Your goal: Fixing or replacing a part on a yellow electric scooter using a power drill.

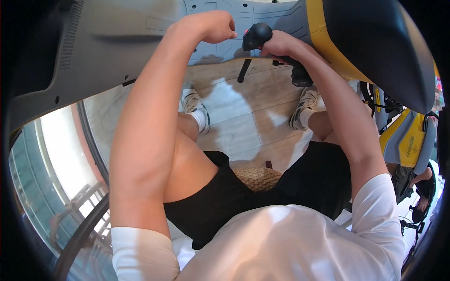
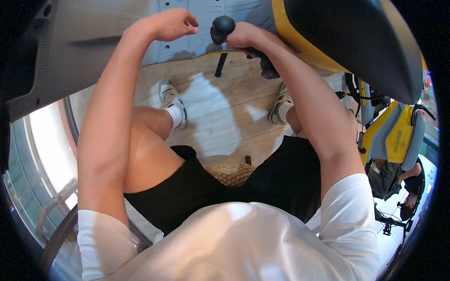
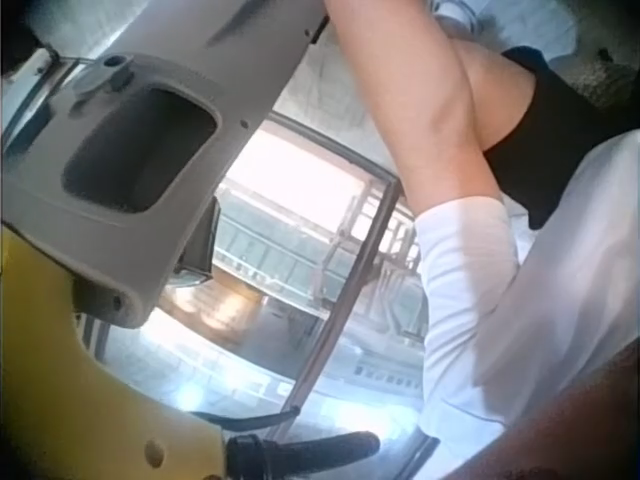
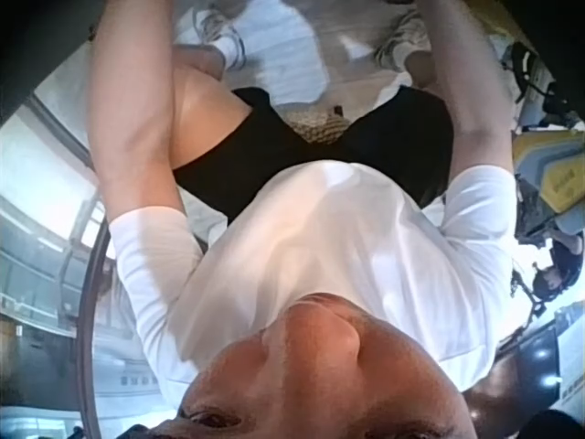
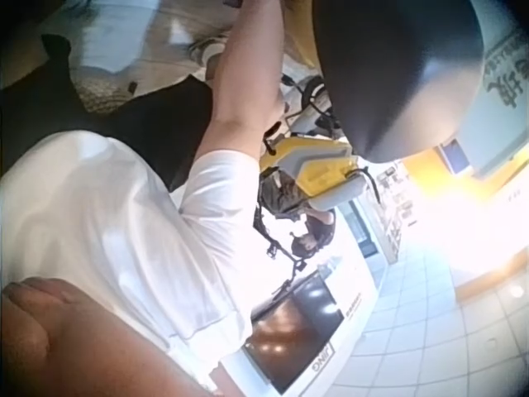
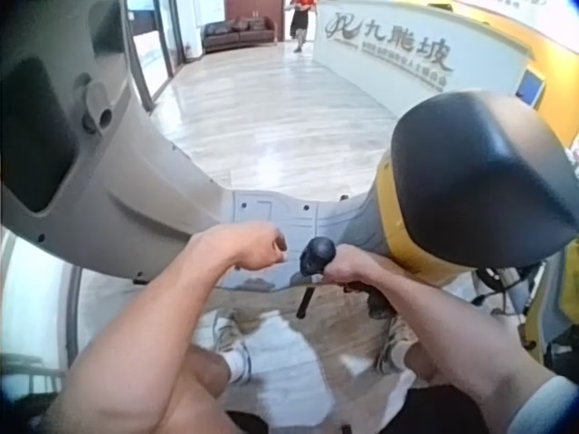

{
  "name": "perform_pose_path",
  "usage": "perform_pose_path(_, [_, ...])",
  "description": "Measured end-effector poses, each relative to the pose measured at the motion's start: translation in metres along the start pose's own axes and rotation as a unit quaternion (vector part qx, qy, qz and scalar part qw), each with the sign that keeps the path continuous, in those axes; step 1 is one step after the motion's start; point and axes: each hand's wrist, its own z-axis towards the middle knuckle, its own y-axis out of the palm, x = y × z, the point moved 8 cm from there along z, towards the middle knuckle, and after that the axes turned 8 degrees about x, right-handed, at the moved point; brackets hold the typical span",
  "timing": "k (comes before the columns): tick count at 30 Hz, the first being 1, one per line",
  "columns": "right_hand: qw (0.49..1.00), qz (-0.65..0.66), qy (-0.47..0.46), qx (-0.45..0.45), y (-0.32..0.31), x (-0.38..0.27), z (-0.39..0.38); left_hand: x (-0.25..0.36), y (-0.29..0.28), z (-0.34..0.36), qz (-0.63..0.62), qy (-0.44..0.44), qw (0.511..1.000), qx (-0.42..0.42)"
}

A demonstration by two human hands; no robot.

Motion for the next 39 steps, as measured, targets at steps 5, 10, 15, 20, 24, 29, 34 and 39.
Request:
perform_pose_path(5, [0.996,-0.09,-0.025,0.013,0.003,-0.011,-0.002,0.002,-0.007,-0.004,0.035,-0.005,0.999,-0.004])
perform_pose_path(10, [0.998,-0.052,-0.022,0.026,-0.006,0.012,0.013,0.013,-0.009,-0.007,0.039,-0.008,0.999,-0.01])
perform_pose_path(15, [1.0,0.015,-0.009,-0.014,-0.006,0.008,-0.002,-0.006,-0.001,-0.003,0.018,0.006,1.0,-0.012])
perform_pose_path(20, [0.996,-0.021,-0.04,0.083,-0.017,0.004,-0.023,-0.004,-0.003,-0.002,0.012,0.011,1.0,0.01])
perform_pose_path(24, [0.978,-0.065,-0.112,0.162,-0.024,-0.004,-0.034,0.005,-0.012,-0.009,0.034,-0.028,0.999,0.006])
perform_pose_path(29, [0.992,-0.024,-0.053,0.114,-0.018,0.006,-0.031,0.007,-0.01,-0.009,0.04,-0.014,0.999,0.011])
perform_pose_path(34, [0.995,0.002,-0.033,0.096,-0.014,0.012,-0.022,0.001,-0.003,-0.003,0.036,-0.006,0.999,0.007])
perform_pose_path(39, [0.996,0.062,-0.022,0.06,-0.01,0.015,-0.024,0.004,0.0,-0.002,0.025,0.01,1.0,-0.014])
